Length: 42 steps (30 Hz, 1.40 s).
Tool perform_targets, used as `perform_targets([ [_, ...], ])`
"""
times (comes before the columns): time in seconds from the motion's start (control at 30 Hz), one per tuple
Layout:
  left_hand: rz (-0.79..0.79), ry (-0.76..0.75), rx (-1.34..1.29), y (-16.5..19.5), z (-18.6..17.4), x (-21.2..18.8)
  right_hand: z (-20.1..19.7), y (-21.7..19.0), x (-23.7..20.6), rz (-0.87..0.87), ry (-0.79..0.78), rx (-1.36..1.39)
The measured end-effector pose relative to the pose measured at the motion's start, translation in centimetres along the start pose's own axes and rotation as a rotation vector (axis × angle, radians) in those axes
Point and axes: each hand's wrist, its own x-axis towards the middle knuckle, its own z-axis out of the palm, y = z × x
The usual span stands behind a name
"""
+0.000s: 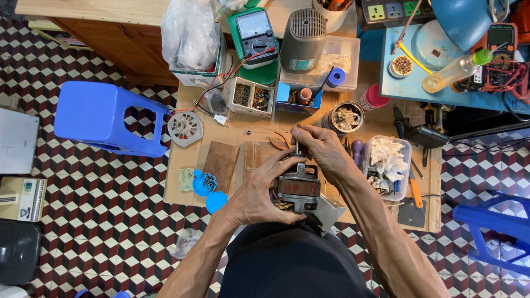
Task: The person disassembles an electric motor by hand, separates the rotor and stator, and inspects internal components. They then reassemble the motor and use a cordless drill to tighten fasteners on the housing.
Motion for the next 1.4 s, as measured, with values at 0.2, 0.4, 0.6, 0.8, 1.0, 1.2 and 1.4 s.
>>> perform_targets([
  [0.2, 0.007, -0.002, 0.019, 0.8, 1.2, 0.7, -1.3, 0.4, 0.6, -0.004, 0.093, 0.047],
  [0.4, 0.021, 0.029, 0.078, 0.5, 2.1, 2.0, -2.8, 1.3, 1.1, 0.004, 0.075, 0.066],
  [0.6, -0.003, 0.025, 0.075, 0.8, 2.4, 2.8, -2.8, 1.0, 0.6, -0.024, 0.081, 0.132],
  [0.8, -0.016, -0.006, 0.079, 1.2, 3.4, 3.8, -6.9, -0.7, -2.7, -0.159, -0.02, -0.022],
  [1.0, -0.123, 0.029, 0.153, 0.2, 3.2, 5.6, -8.7, 0.9, -9.7, -0.362, -0.179, -0.512],
  [1.2, -0.082, 0.024, 0.077, 0.5, 3.3, 6.5, -8.3, 1.6, -8.0, -0.478, -0.082, -0.632],
  [1.4, -0.109, 0.044, 0.104, 0.7, 4.3, 6.9, -9.7, 0.5, -7.5, -0.5, -0.138, -0.605],
])
